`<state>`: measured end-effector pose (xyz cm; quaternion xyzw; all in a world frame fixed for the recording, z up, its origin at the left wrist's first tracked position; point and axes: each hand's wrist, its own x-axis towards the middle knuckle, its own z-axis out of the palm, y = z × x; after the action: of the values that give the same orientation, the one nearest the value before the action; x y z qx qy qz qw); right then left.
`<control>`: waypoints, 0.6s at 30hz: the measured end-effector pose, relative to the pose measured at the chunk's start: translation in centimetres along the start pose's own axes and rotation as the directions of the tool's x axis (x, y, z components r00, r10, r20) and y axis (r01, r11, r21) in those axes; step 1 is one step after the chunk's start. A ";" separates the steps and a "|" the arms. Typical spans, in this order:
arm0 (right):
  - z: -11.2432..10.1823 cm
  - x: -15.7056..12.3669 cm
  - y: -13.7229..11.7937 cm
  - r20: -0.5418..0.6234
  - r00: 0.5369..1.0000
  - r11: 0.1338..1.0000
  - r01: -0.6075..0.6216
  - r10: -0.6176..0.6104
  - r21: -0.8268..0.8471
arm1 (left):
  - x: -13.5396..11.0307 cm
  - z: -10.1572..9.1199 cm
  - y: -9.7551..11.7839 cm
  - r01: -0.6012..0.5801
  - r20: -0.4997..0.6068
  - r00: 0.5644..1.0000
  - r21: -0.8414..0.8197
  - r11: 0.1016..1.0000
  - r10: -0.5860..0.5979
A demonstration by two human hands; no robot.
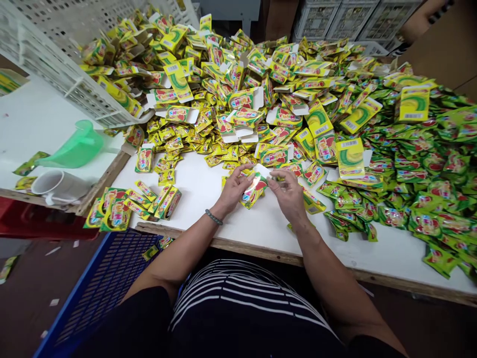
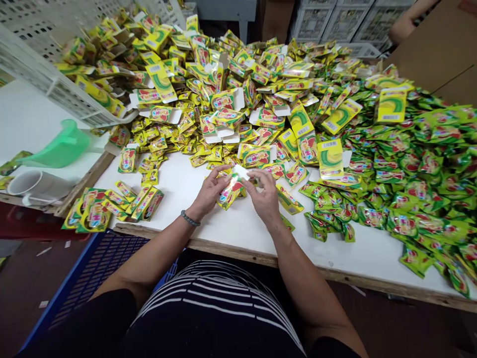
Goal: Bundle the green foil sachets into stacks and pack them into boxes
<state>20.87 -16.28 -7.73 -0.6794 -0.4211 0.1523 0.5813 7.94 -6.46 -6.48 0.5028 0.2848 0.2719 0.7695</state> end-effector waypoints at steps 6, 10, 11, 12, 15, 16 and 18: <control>0.7 -0.3 -0.4 0.180 0.982 0.992 -0.080 0.061 0.097 | -0.3 -0.1 0.3 -0.027 0.069 0.997 0.022 0.999 0.025; 0.7 -0.3 -0.4 0.141 0.986 0.988 -0.100 0.083 0.115 | -0.3 0.1 0.4 -0.009 0.118 0.993 0.000 1.000 0.009; 0.8 -0.3 -0.4 0.141 0.986 0.984 -0.112 0.092 0.140 | -0.3 0.1 0.3 -0.001 0.121 0.993 -0.010 1.000 0.002; 0.8 -0.3 -0.4 0.148 0.984 0.979 -0.122 0.098 0.161 | -0.2 0.1 0.3 0.008 0.126 0.992 -0.018 1.000 -0.005; 0.9 -0.2 -0.4 0.217 0.970 0.970 -0.151 0.108 0.193 | -0.1 0.0 0.2 0.017 0.129 0.992 -0.018 1.000 -0.015; 0.9 -0.2 -0.4 0.232 0.966 0.966 -0.159 0.111 0.202 | -0.2 0.0 0.3 0.018 0.125 0.992 -0.014 1.000 -0.016; 0.9 -0.2 -0.3 0.223 0.969 0.963 -0.159 0.110 0.218 | -0.3 0.0 0.5 0.021 0.114 0.993 -0.009 1.000 -0.020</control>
<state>20.05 -15.85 -7.72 -0.6136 -0.4114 0.3106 0.5982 7.68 -6.46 -6.02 0.5106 0.2442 0.2361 0.7899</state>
